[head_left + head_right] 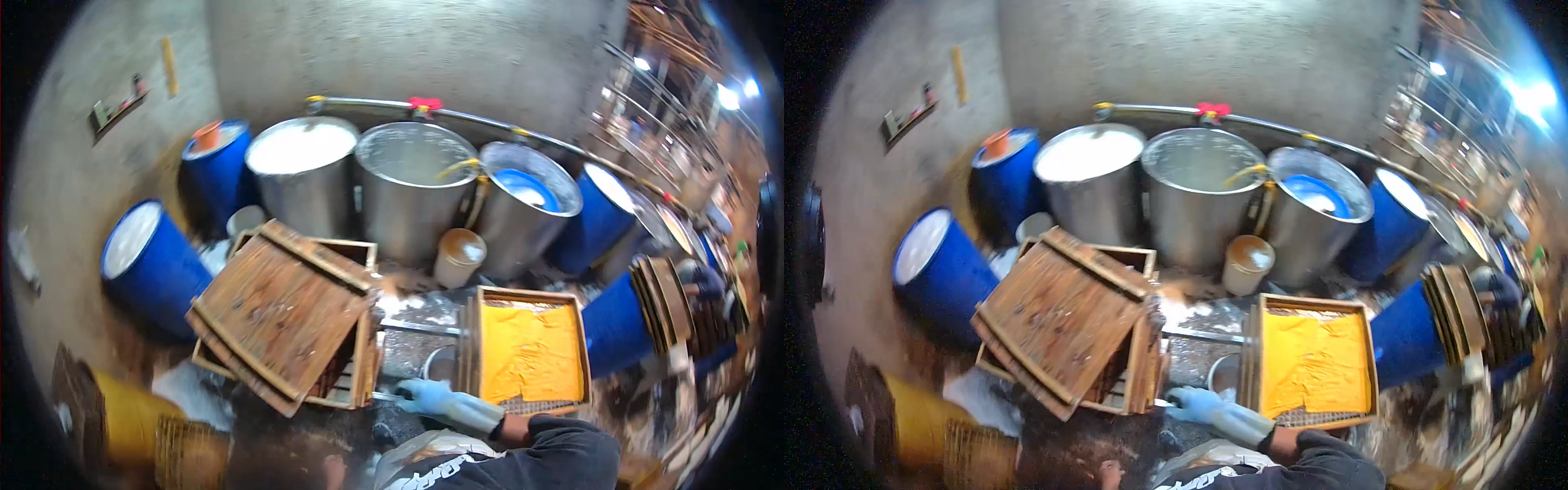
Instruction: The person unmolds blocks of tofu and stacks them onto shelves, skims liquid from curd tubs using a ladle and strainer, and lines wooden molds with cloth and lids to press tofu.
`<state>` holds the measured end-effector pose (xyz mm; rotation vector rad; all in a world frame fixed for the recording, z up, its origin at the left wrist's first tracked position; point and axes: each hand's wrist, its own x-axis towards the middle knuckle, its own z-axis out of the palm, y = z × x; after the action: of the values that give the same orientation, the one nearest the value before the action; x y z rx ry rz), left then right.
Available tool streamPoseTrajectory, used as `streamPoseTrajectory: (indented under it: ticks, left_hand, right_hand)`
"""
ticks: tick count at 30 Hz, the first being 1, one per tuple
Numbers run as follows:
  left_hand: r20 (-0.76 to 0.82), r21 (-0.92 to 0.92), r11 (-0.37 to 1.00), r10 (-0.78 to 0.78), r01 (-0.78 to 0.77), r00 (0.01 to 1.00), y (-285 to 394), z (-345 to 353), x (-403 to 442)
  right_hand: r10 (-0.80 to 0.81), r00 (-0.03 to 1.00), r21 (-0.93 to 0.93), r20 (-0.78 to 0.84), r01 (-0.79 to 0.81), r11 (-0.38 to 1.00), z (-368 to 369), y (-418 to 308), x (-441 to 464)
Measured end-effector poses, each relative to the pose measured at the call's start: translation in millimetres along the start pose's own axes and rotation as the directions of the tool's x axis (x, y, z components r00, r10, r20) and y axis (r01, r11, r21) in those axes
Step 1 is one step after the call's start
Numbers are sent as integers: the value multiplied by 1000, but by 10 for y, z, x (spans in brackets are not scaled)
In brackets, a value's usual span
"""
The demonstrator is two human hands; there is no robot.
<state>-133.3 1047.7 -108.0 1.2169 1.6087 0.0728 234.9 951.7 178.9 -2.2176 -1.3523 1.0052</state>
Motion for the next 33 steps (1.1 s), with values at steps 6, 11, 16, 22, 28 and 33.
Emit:
streamPoseTrajectory:
  ticks: [6, 11, 16, 22, 28, 33]
  left_hand:
    - [403, -129, 763, 624, -633, 670, 1252, 1461, -44]
    - [604, -3, 603, 637, -798, 479, 2179, 2886, -1213]
    - [680, 24, 355, 679, -935, 276, 2287, 4193, -2258]
    - [646, 326, -27, 737, -945, 201, 2117, 4902, -2122]
    - [383, 197, 443, 786, -874, 485, 2415, 5083, -2187]
    - [550, 747, 142, 418, -649, 723, 2868, 5267, -2399]
  right_hand:
    - [466, 852, -57, -240, -492, 869, 333, 2216, -1389]
    - [624, 729, 62, -281, -636, 770, 462, 3402, -2322]
    - [539, 824, -44, -173, -554, 832, 435, 4457, -2609]
    - [269, 709, -85, -652, -421, 903, -366, 5533, -2637]
    - [137, 647, -159, -750, -377, 912, -667, 5472, -2516]
    - [-56, 470, -308, -881, -481, 821, -878, 5979, -2070]
